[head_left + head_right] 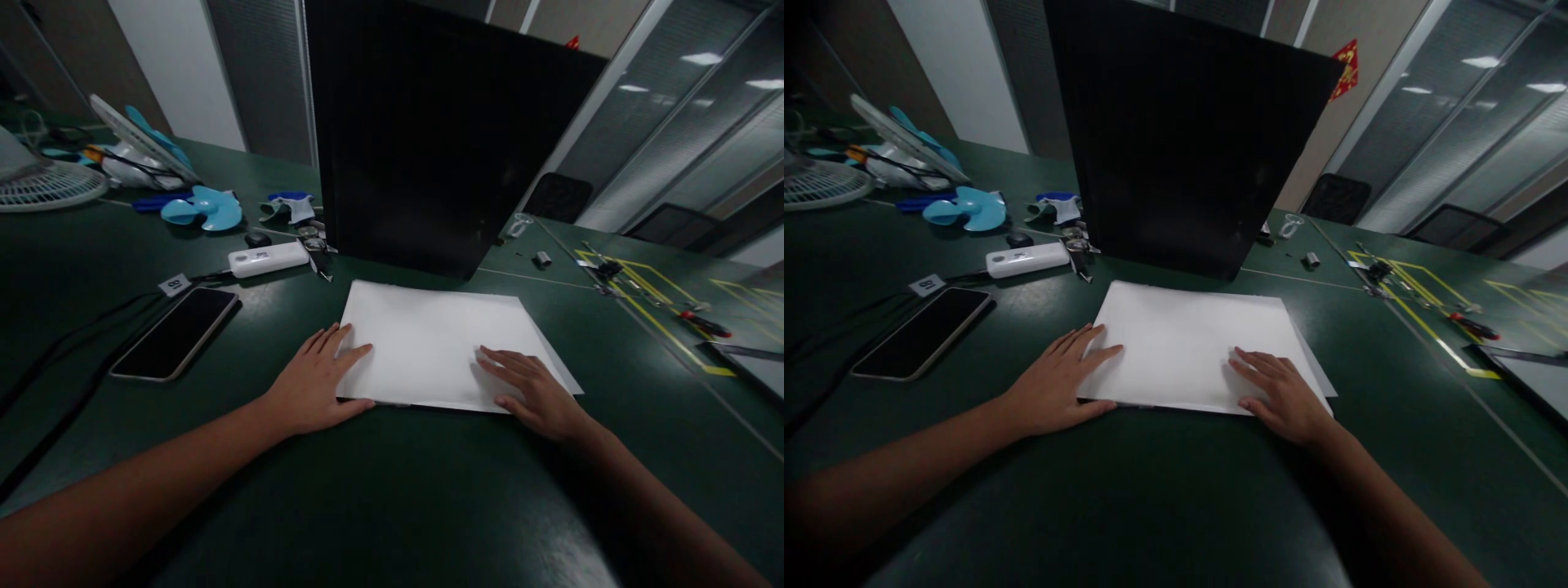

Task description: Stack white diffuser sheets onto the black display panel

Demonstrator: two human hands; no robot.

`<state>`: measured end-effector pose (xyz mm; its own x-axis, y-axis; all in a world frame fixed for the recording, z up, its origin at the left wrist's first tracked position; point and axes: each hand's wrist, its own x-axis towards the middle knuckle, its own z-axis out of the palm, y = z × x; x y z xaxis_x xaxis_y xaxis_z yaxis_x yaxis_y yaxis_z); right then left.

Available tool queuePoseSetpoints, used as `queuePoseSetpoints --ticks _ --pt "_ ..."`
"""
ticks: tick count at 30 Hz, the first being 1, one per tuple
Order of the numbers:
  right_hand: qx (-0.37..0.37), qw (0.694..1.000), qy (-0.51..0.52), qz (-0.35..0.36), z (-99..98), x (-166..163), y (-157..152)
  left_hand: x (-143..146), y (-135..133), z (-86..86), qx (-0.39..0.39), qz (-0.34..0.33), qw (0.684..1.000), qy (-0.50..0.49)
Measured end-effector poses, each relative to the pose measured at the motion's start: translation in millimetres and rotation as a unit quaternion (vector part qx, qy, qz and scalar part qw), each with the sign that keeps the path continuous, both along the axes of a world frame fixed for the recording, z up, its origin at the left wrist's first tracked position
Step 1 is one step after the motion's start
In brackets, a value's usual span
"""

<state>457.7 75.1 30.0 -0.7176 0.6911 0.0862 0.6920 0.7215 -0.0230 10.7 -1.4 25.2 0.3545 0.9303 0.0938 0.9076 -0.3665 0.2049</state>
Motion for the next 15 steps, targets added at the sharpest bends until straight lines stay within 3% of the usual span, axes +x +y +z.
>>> queuePoseSetpoints --ticks 2,4,6,11,15 --pt "0.055 0.991 0.009 -0.123 -2.9 16 10 1 0 -0.2 0.000 0.000 1.000 0.006" --pt "0.099 0.956 0.002 -0.277 -5.8 36 19 0 0 -1.4 0.005 -0.002 1.000 0.008" --pt "0.093 0.921 -0.016 -0.379 -7.5 55 26 0 0 -3.2 0.015 -0.006 1.000 0.004" --pt "0.049 0.904 0.033 -0.423 -5.6 73 29 -2 0 -5.2 0.032 -0.015 0.999 0.004" --pt "0.077 0.900 0.108 -0.416 0.3 66 28 -2 0 -4.8 0.035 -0.014 0.999 0.013"
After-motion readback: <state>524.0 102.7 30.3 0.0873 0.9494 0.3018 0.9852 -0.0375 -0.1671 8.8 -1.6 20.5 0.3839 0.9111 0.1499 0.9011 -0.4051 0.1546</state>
